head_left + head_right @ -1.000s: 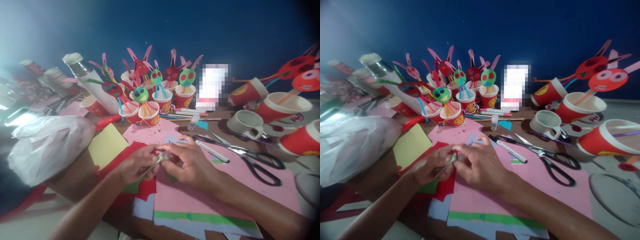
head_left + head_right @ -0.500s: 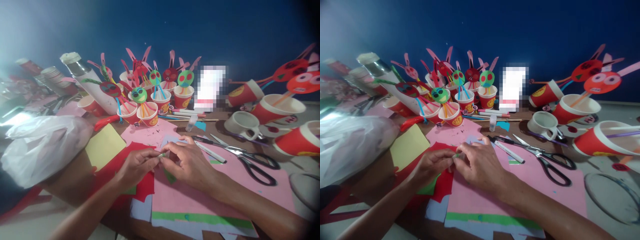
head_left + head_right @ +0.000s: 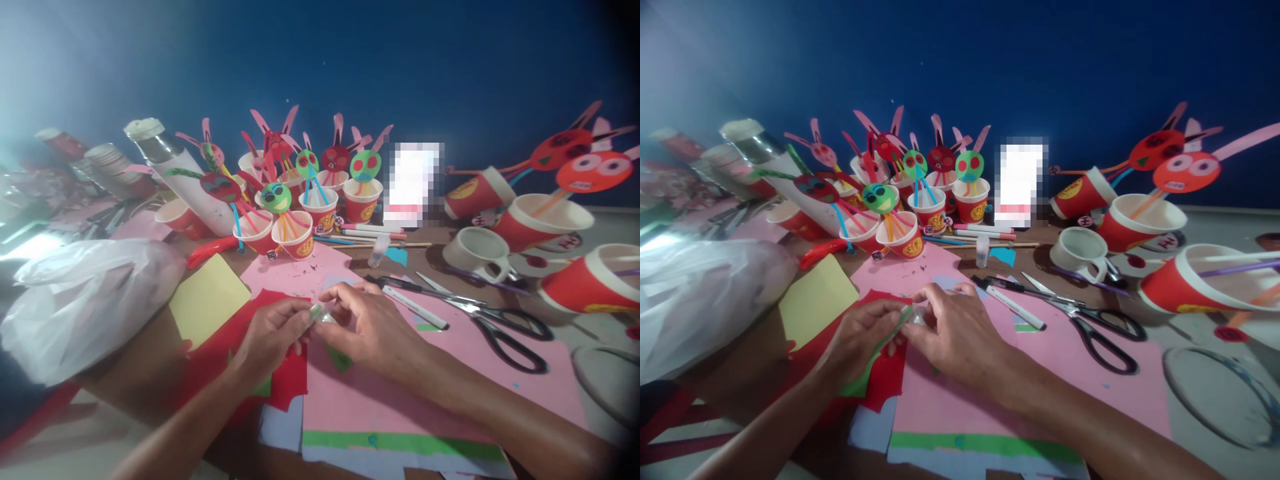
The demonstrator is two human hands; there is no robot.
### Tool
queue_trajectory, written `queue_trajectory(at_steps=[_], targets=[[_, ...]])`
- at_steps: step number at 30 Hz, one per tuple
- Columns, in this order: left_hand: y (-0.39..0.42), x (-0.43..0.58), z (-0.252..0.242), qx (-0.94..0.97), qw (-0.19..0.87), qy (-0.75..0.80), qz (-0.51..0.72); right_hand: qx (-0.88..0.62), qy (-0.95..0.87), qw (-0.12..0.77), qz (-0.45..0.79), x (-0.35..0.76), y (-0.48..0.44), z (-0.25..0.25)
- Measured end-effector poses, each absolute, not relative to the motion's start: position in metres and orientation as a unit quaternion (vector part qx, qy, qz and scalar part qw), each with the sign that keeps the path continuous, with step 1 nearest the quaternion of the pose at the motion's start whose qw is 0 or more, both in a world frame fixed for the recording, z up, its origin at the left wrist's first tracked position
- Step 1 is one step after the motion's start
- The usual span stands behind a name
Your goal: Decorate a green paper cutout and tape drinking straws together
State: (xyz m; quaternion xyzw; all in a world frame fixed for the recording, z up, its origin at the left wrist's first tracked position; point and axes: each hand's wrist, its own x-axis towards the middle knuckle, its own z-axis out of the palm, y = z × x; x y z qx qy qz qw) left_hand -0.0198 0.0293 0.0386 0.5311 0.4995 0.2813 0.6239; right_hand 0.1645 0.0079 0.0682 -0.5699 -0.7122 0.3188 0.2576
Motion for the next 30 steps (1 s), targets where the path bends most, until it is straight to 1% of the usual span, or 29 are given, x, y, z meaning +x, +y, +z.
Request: queue_trajectory(at_steps=[8,18,22,30], targets=[[0.0270,-0.0147,0.0450,0.526,0.598,0.520,0.309,-0.558,-0.730,0.258,0.298,0.1639,0.0068,0.0681],[0.0260,-0.0186,0.0362,0.459,0.702,0.441,0.319,-0.557,-0.742,0.257,0.271,0.1657,0.0088,0.0672],[0.0267,-0.0198,0.0360,0.460,0.721,0.417,0.309,-0.543,-0.735,0.273,0.300,0.1665,0.0084,0.0676],[0.0310,-0.0174,0.0433,0.410,0.750,0.399,0.333,-0.510,-0.710,0.304,0.378,0.1700,0.0104,0.0742]])
